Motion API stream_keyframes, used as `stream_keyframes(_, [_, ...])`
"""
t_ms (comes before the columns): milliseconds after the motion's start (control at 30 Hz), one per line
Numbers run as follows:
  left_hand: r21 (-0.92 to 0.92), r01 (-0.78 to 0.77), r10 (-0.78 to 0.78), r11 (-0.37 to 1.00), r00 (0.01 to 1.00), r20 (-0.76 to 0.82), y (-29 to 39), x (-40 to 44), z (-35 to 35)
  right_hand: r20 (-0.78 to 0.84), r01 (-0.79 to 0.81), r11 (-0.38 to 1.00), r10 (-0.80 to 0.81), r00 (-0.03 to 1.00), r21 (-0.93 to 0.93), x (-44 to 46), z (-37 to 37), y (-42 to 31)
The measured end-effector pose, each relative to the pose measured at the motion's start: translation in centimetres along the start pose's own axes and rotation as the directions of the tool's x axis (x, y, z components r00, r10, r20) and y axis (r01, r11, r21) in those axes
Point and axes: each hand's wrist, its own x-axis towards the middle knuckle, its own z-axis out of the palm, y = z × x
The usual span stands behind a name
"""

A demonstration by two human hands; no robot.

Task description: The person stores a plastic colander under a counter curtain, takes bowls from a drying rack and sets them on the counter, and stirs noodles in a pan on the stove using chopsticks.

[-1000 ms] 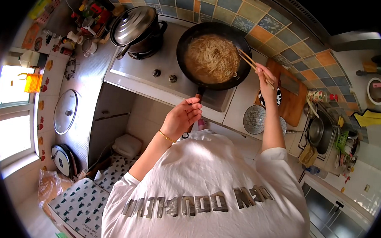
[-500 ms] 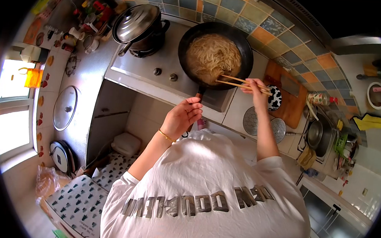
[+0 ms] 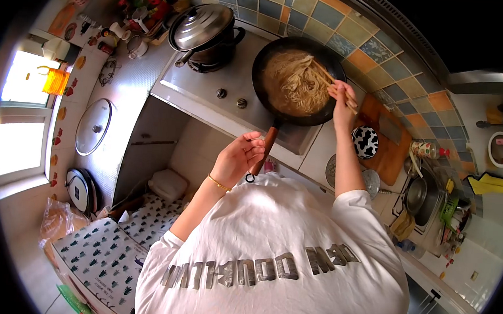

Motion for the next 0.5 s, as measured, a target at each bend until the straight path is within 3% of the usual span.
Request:
stream_keyframes(200, [-0.007, -0.010, 0.010, 1.000, 1.000, -0.006, 0.0, -0.2, -0.1, 0.070, 0.007, 0.978, 0.008, 0.998, -0.208, 1.6, -3.7, 0.6])
stream_keyframes(300, [-0.003, -0.009, 0.009, 1.000, 1.000, -0.007, 0.0, -0.3, 0.0, 0.042, -0.060, 0.975, 0.071, 0.997, -0.214, 1.3, -5.4, 2.1])
stream_keyframes(500, [-0.006, 0.007, -0.007, 1.000, 1.000, -0.020, -0.1, -0.2, -0.1, 0.087, -0.283, 0.959, 0.283, 0.955, -0.013, -1.0, -5.8, 3.8])
